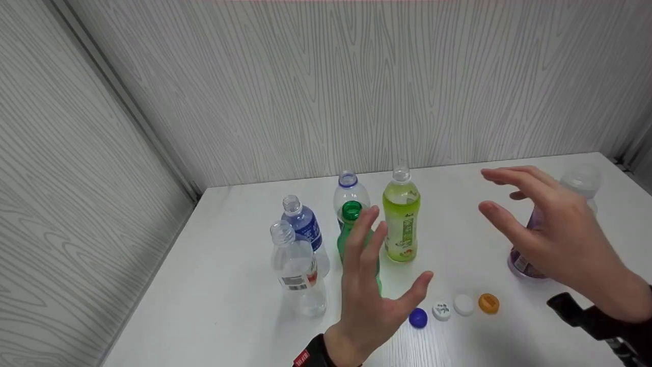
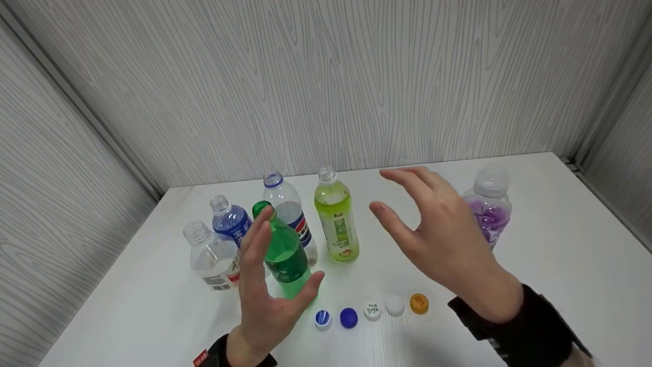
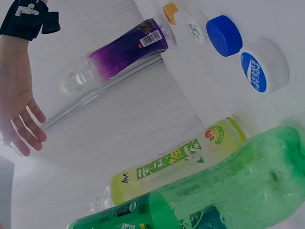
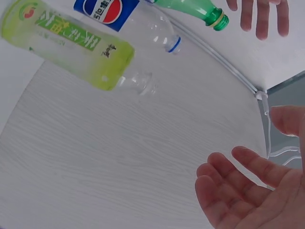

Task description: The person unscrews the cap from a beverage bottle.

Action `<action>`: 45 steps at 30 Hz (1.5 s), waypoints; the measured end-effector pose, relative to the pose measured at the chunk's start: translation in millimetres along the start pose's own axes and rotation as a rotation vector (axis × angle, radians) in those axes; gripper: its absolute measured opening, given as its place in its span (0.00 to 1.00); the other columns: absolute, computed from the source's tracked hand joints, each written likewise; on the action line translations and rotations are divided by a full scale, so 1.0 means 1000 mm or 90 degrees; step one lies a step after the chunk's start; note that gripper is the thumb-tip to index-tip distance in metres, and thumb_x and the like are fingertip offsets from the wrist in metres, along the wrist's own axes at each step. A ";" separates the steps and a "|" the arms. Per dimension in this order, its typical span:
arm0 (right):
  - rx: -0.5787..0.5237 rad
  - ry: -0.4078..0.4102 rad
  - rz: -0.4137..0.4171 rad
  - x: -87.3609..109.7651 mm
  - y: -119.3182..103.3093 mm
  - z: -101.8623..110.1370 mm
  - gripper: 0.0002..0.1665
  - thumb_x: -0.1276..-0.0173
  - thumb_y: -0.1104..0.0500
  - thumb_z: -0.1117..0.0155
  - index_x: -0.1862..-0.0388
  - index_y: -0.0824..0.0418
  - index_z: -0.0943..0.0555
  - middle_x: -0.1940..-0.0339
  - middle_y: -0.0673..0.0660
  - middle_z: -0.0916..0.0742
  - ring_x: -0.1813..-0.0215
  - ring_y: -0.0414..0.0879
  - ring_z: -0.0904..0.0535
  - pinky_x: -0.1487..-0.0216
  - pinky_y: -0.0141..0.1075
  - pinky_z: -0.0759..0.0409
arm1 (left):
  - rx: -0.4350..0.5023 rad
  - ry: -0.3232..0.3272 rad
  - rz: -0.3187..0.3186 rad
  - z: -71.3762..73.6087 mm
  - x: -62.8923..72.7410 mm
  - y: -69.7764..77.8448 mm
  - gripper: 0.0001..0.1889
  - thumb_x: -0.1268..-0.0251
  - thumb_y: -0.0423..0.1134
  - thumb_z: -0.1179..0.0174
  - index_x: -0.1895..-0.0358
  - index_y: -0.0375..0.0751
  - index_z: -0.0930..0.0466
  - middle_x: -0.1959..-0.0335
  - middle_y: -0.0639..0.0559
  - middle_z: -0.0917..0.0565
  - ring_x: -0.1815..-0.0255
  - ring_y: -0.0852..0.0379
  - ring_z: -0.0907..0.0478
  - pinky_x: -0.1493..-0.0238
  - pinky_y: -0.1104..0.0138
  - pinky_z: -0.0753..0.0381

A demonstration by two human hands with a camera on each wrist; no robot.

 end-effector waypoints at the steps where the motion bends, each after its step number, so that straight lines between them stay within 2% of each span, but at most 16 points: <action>1: 0.010 0.012 0.002 0.001 0.004 0.006 0.27 0.32 0.63 0.26 0.34 0.58 0.17 0.41 0.59 0.11 0.42 0.13 0.30 0.43 0.09 0.34 | 0.005 -0.010 -0.014 -0.004 -0.001 0.004 0.47 0.40 0.44 0.23 0.22 0.41 0.42 0.22 0.37 0.35 0.15 0.48 0.38 0.21 0.48 0.27; 3: 0.023 0.034 0.000 0.003 0.013 0.016 0.27 0.33 0.64 0.25 0.34 0.58 0.17 0.41 0.51 0.11 0.44 0.13 0.30 0.44 0.10 0.35 | 0.016 -0.037 -0.028 -0.015 -0.001 0.010 0.47 0.40 0.44 0.23 0.22 0.40 0.42 0.23 0.38 0.34 0.17 0.48 0.35 0.21 0.51 0.25; 5: 0.037 0.054 -0.006 0.006 0.022 0.026 0.27 0.33 0.64 0.25 0.35 0.58 0.17 0.41 0.38 0.14 0.46 0.13 0.31 0.44 0.10 0.36 | 0.026 -0.068 -0.031 -0.028 -0.002 0.013 0.46 0.39 0.45 0.23 0.23 0.38 0.41 0.23 0.38 0.33 0.19 0.48 0.33 0.21 0.55 0.24; 7: 0.045 0.073 -0.015 0.008 0.030 0.033 0.27 0.34 0.65 0.25 0.35 0.59 0.16 0.42 0.27 0.20 0.45 0.13 0.31 0.44 0.10 0.36 | 0.040 -0.106 -0.013 -0.042 -0.001 0.012 0.46 0.38 0.47 0.24 0.22 0.38 0.41 0.22 0.40 0.32 0.20 0.48 0.33 0.21 0.58 0.25; 9: 0.047 0.086 -0.021 0.010 0.036 0.039 0.27 0.34 0.65 0.26 0.35 0.60 0.16 0.42 0.23 0.24 0.43 0.13 0.31 0.43 0.10 0.37 | 0.054 -0.138 0.015 -0.055 0.000 0.010 0.46 0.37 0.48 0.24 0.21 0.40 0.41 0.21 0.42 0.33 0.19 0.49 0.33 0.20 0.61 0.27; 11: 0.059 0.094 -0.034 0.011 0.042 0.044 0.27 0.33 0.64 0.26 0.35 0.62 0.17 0.41 0.33 0.17 0.40 0.11 0.33 0.43 0.10 0.39 | 0.068 -0.170 0.045 -0.068 0.002 0.008 0.46 0.37 0.49 0.25 0.21 0.41 0.42 0.20 0.44 0.33 0.18 0.50 0.34 0.19 0.62 0.28; 13: 0.072 0.100 -0.049 0.012 0.047 0.049 0.27 0.33 0.64 0.26 0.34 0.63 0.18 0.39 0.49 0.13 0.38 0.10 0.35 0.42 0.10 0.41 | 0.078 -0.198 0.073 -0.079 0.004 0.008 0.46 0.35 0.50 0.26 0.20 0.42 0.42 0.20 0.45 0.33 0.18 0.51 0.34 0.19 0.63 0.28; 16: 0.089 0.104 -0.076 0.012 0.055 0.054 0.27 0.31 0.63 0.28 0.33 0.65 0.19 0.36 0.70 0.16 0.37 0.09 0.40 0.41 0.11 0.44 | 0.090 -0.242 0.110 -0.096 0.007 0.009 0.46 0.34 0.52 0.28 0.19 0.44 0.43 0.19 0.47 0.34 0.18 0.53 0.34 0.20 0.64 0.28; 17: 0.095 0.109 -0.082 0.013 0.057 0.056 0.27 0.31 0.63 0.28 0.33 0.66 0.19 0.35 0.71 0.17 0.36 0.09 0.41 0.41 0.11 0.44 | 0.097 -0.255 0.122 -0.101 0.008 0.009 0.46 0.33 0.52 0.28 0.19 0.44 0.44 0.19 0.47 0.34 0.18 0.54 0.34 0.20 0.65 0.28; 19: 0.101 0.113 -0.090 0.013 0.062 0.059 0.27 0.29 0.63 0.29 0.33 0.68 0.20 0.34 0.74 0.19 0.30 0.23 0.32 0.41 0.11 0.45 | 0.103 -0.275 0.134 -0.110 0.010 0.012 0.46 0.33 0.53 0.28 0.18 0.45 0.45 0.18 0.48 0.34 0.18 0.55 0.34 0.20 0.65 0.28; 21: 0.113 0.117 -0.097 0.014 0.067 0.062 0.27 0.28 0.61 0.30 0.33 0.70 0.21 0.34 0.76 0.20 0.28 0.44 0.25 0.41 0.11 0.46 | 0.095 -0.287 0.132 -0.118 0.010 0.016 0.47 0.32 0.54 0.29 0.18 0.45 0.46 0.19 0.49 0.34 0.18 0.56 0.34 0.21 0.67 0.28; 24: 0.131 0.110 -0.115 0.017 0.078 0.063 0.29 0.26 0.59 0.31 0.31 0.71 0.23 0.33 0.78 0.22 0.33 0.76 0.28 0.41 0.09 0.49 | 0.091 -0.297 0.132 -0.129 0.009 0.020 0.46 0.32 0.55 0.30 0.18 0.45 0.46 0.20 0.50 0.33 0.19 0.58 0.33 0.21 0.69 0.28; 31: 0.119 0.062 -0.156 0.019 0.098 0.053 0.35 0.25 0.55 0.32 0.26 0.69 0.28 0.33 0.80 0.23 0.34 0.75 0.29 0.46 0.09 0.51 | 0.110 -0.334 0.202 -0.154 0.010 0.012 0.45 0.30 0.56 0.32 0.18 0.48 0.45 0.21 0.51 0.31 0.20 0.59 0.31 0.22 0.67 0.26; 37: 0.121 0.006 -0.167 0.018 0.104 0.041 0.36 0.25 0.58 0.33 0.24 0.71 0.32 0.33 0.80 0.23 0.34 0.74 0.29 0.48 0.08 0.48 | 0.103 -0.374 0.234 -0.175 0.015 0.007 0.44 0.29 0.58 0.33 0.18 0.49 0.46 0.21 0.54 0.31 0.20 0.61 0.31 0.24 0.67 0.25; 41: 0.125 -0.024 -0.165 0.015 0.106 0.034 0.37 0.27 0.62 0.32 0.25 0.73 0.32 0.40 0.79 0.20 0.41 0.73 0.25 0.53 0.11 0.46 | 0.112 -0.383 0.260 -0.183 0.019 0.003 0.44 0.29 0.58 0.34 0.17 0.51 0.45 0.21 0.55 0.31 0.21 0.61 0.31 0.25 0.67 0.24; 45: 0.132 -0.039 -0.164 0.015 0.108 0.030 0.35 0.28 0.63 0.32 0.26 0.72 0.30 0.46 0.78 0.17 0.50 0.67 0.21 0.56 0.07 0.46 | 0.118 -0.384 0.272 -0.189 0.021 0.000 0.44 0.29 0.59 0.34 0.17 0.51 0.45 0.21 0.55 0.31 0.21 0.62 0.31 0.25 0.68 0.24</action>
Point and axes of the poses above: each hand's wrist, its own x-axis away from the middle knuckle, its own z-axis out of the back of the hand, y = z × x, the point moved 10 cm from there along -x, towards the middle knuckle
